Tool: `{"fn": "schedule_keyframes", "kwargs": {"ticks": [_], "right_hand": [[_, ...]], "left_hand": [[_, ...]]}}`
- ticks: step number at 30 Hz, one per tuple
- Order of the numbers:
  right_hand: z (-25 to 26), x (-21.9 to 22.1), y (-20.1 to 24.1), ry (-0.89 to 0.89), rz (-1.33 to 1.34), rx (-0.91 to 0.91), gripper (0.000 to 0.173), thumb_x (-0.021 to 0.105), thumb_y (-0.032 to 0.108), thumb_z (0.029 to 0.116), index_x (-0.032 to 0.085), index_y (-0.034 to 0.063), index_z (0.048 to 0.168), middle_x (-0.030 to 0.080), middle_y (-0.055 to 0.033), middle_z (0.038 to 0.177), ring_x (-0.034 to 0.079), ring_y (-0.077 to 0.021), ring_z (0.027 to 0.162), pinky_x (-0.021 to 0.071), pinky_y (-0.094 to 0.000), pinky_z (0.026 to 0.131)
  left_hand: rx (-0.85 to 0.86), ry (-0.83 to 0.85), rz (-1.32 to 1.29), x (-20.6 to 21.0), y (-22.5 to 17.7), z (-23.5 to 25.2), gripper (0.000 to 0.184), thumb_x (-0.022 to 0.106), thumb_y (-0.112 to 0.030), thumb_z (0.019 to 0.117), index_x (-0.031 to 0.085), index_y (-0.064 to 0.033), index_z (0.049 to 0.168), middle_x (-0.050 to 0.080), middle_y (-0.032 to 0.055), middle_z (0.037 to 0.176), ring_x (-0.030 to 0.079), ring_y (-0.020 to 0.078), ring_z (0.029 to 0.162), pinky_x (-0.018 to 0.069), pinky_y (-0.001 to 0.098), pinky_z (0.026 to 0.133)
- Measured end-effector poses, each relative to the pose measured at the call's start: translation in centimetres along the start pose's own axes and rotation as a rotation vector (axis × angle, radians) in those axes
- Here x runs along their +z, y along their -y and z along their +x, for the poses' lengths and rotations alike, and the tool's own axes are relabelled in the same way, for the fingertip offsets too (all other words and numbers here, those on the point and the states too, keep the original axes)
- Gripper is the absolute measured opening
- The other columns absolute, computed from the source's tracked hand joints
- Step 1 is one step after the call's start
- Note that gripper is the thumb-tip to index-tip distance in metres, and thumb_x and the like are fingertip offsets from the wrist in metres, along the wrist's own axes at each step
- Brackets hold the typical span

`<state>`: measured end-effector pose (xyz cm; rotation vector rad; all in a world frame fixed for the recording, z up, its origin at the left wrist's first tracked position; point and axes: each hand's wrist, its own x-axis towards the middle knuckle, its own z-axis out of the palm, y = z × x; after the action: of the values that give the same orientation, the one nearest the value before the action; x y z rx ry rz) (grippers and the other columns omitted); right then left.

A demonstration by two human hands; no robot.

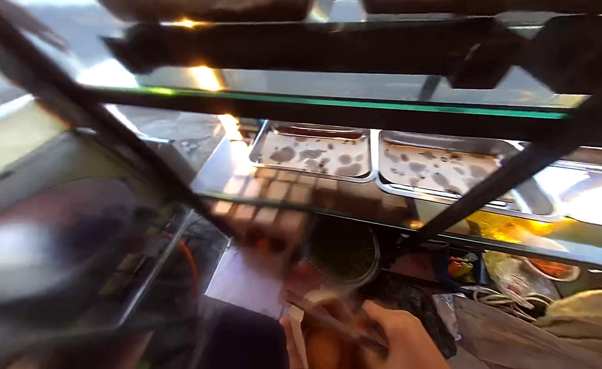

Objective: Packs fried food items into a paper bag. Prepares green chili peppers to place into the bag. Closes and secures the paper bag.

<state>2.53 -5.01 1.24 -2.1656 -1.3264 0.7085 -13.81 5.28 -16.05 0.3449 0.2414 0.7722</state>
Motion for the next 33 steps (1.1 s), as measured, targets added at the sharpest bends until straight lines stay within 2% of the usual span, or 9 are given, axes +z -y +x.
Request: {"fn": "schedule_keyframes", "kwargs": {"ticks": [4, 9, 13, 15, 20, 22, 26, 30, 33], "right_hand": [[7.8, 7.0, 2.4, -0.025, -0.118, -0.179, 0.018, 0.065, 0.028, 0.0885, 0.065, 0.011, 0.095, 0.063, -0.0058, 0.07, 0.067, -0.0258, 0.065, 0.0534, -0.0465, 0.054], [16.7, 13.1, 5.7, 0.311, -0.169, -0.176, 0.026, 0.06, 0.024, 0.095, 0.063, 0.0044, 0.112, 0.069, -0.017, 0.094, 0.069, -0.0367, 0.09, 0.0536, -0.0562, 0.073], [21.8, 17.5, 6.6, 0.337, -0.257, -0.232, 0.027, 0.062, 0.021, 0.0937, 0.063, 0.002, 0.112, 0.069, -0.0199, 0.096, 0.069, -0.0393, 0.092, 0.0527, -0.0579, 0.074], [23.6, 18.8, 6.9, 0.326, -0.283, -0.238, 0.027, 0.062, 0.021, 0.0929, 0.063, 0.0015, 0.111, 0.069, -0.0201, 0.096, 0.069, -0.0396, 0.092, 0.0522, -0.058, 0.073], [26.2, 19.4, 7.9, 0.369, -0.361, -0.12, 0.031, 0.066, 0.017, 0.0929, 0.064, 0.0009, 0.12, 0.07, -0.023, 0.106, 0.068, -0.0426, 0.1, 0.053, -0.06, 0.08], [26.6, 19.4, 7.8, 0.326, -0.361, -0.089, 0.03, 0.063, 0.018, 0.0945, 0.064, 0.0011, 0.119, 0.069, -0.023, 0.105, 0.069, -0.0426, 0.098, 0.0534, -0.0597, 0.079], [26.5, 18.6, 8.2, 0.281, -0.357, -0.016, 0.037, 0.063, 0.013, 0.094, 0.061, 0.0018, 0.129, 0.069, -0.0243, 0.109, 0.069, -0.0443, 0.098, 0.0533, -0.0609, 0.079], [22.7, 19.2, 6.3, -0.155, -0.282, -0.261, 0.028, 0.069, 0.014, 0.0879, 0.069, 0.0057, 0.114, 0.072, -0.0134, 0.09, 0.071, -0.0311, 0.069, 0.0557, -0.0487, 0.056], [17.7, 20.3, 2.8, -0.404, -0.131, -0.396, 0.017, 0.059, 0.02, 0.0975, 0.072, 0.0123, 0.105, 0.071, -0.0022, 0.083, 0.068, -0.0167, 0.063, 0.0561, -0.0367, 0.051]], "left_hand": [[0.129, -0.134, 0.026, -8.3, -3.0, -1.0, 0.075, 0.056, -0.078, 0.0843, 0.068, -0.019, 0.129, 0.073, 0.0084, 0.121, 0.069, 0.0222, 0.115, 0.057, 0.046, 0.098], [0.107, -0.555, 0.075, -12.2, -7.4, 0.6, 0.1, 0.069, -0.085, 0.0667, 0.055, -0.017, 0.138, 0.07, 0.015, 0.122, 0.069, 0.0306, 0.111, 0.0586, 0.0552, 0.091], [0.094, -0.85, 0.345, -14.8, -9.1, 4.1, 0.09, 0.012, -0.081, 0.0945, 0.036, -0.0181, 0.154, 0.059, 0.0144, 0.138, 0.062, 0.0285, 0.122, 0.0541, 0.0538, 0.096], [0.085, -0.932, 0.4, -15.8, -9.4, 5.6, 0.088, 0.006, -0.075, 0.0985, 0.036, -0.0139, 0.155, 0.053, 0.0174, 0.145, 0.056, 0.0305, 0.129, 0.0489, 0.0552, 0.103], [-0.088, -1.28, 0.569, -14.3, -9.9, 9.0, 0.095, 0.014, -0.072, 0.1019, 0.059, 0.0063, 0.13, 0.06, 0.0315, 0.128, 0.059, 0.042, 0.119, 0.0478, 0.0622, 0.097], [-0.222, -1.287, 0.628, -14.1, -10.4, 9.6, 0.092, 0.017, -0.07, 0.1033, 0.057, 0.0072, 0.131, 0.057, 0.0333, 0.131, 0.057, 0.045, 0.118, 0.0479, 0.0645, 0.093], [-0.328, -1.244, 0.56, -13.2, -11.1, 9.6, 0.081, 0.022, -0.067, 0.105, 0.039, -0.0024, 0.151, 0.044, 0.0265, 0.152, 0.048, 0.0451, 0.134, 0.0456, 0.0655, 0.098], [-0.37, -1.158, 0.534, -12.1, -12.1, 8.6, 0.08, 0.024, -0.07, 0.1029, 0.024, -0.0134, 0.16, 0.034, 0.0231, 0.16, 0.042, 0.0465, 0.139, 0.0432, 0.0688, 0.098], [-0.374, -1.127, 0.516, -11.9, -12.6, 7.7, 0.079, 0.027, -0.069, 0.1032, 0.021, -0.016, 0.161, 0.028, 0.023, 0.163, 0.038, 0.0462, 0.142, 0.042, 0.0702, 0.1]]}}
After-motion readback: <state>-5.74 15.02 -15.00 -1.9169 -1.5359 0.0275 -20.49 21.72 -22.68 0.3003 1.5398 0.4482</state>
